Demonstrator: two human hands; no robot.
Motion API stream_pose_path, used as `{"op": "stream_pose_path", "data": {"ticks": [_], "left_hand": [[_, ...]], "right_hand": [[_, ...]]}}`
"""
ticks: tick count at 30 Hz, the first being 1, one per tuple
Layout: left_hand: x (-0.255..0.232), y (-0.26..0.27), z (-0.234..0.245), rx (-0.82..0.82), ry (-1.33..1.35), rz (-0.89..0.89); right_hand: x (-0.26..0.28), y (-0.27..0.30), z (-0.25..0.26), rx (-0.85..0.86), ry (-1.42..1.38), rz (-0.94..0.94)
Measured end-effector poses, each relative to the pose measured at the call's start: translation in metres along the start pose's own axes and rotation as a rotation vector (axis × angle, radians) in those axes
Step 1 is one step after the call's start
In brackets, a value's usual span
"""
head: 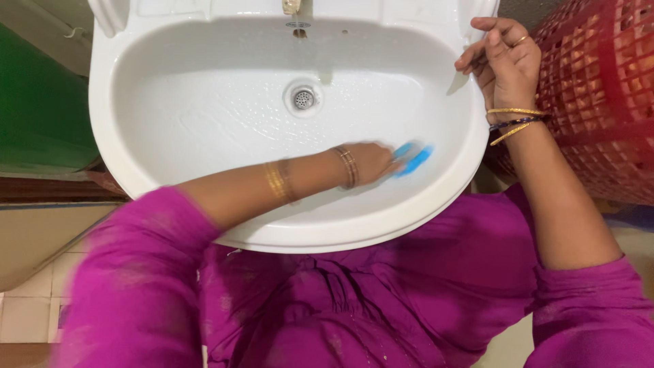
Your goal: The person cleans the surface of a sink using a small blue brush and running water from the faucet.
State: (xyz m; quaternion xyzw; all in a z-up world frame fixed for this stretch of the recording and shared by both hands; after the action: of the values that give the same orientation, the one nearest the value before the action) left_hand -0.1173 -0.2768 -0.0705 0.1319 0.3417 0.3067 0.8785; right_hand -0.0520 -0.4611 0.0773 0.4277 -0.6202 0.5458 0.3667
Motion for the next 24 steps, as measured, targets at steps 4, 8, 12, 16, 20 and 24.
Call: {"op": "stream_pose_path", "data": {"ticks": [4,8,12,16,20,24], "left_hand": [[0.111,0.082,-0.018,0.264,-0.304,0.156],[0.218,0.11,0.028,0.263,-0.389,0.531],[0.11,0.066,-0.011,0.145,-0.303,0.206],[-0.031,0.013,0.009,0.045,-0.118,0.07],[-0.03,-0.012,0.063,-0.138,-0.025,0.066],[-0.005,0.051,0.025,-0.002,-0.064,-0.015]], "right_hand": [[-0.003,0.001,0.001,0.02,-0.039,-0.022],[-0.004,0.001,0.001,0.049,-0.009,0.016],[-0.005,0.002,-0.001,0.077,0.032,0.027],[-0.003,0.0,-0.001,0.056,0.03,0.03],[0.001,0.0,-0.005,0.05,0.043,0.047],[-0.004,0.003,0.001,0.016,0.082,0.017]]}}
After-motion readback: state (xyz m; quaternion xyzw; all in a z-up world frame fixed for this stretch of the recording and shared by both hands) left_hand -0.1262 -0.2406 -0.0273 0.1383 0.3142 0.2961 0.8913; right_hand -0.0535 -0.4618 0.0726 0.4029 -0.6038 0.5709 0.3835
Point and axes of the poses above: each hand's wrist, its own y-axis away from the middle knuckle, its own z-axis out of the back of the hand, x = y × z, the point moved 10 cm from there along -y, towards the middle knuckle, and after that the axes turned 5 degrees about z, right-handed, at the moved point
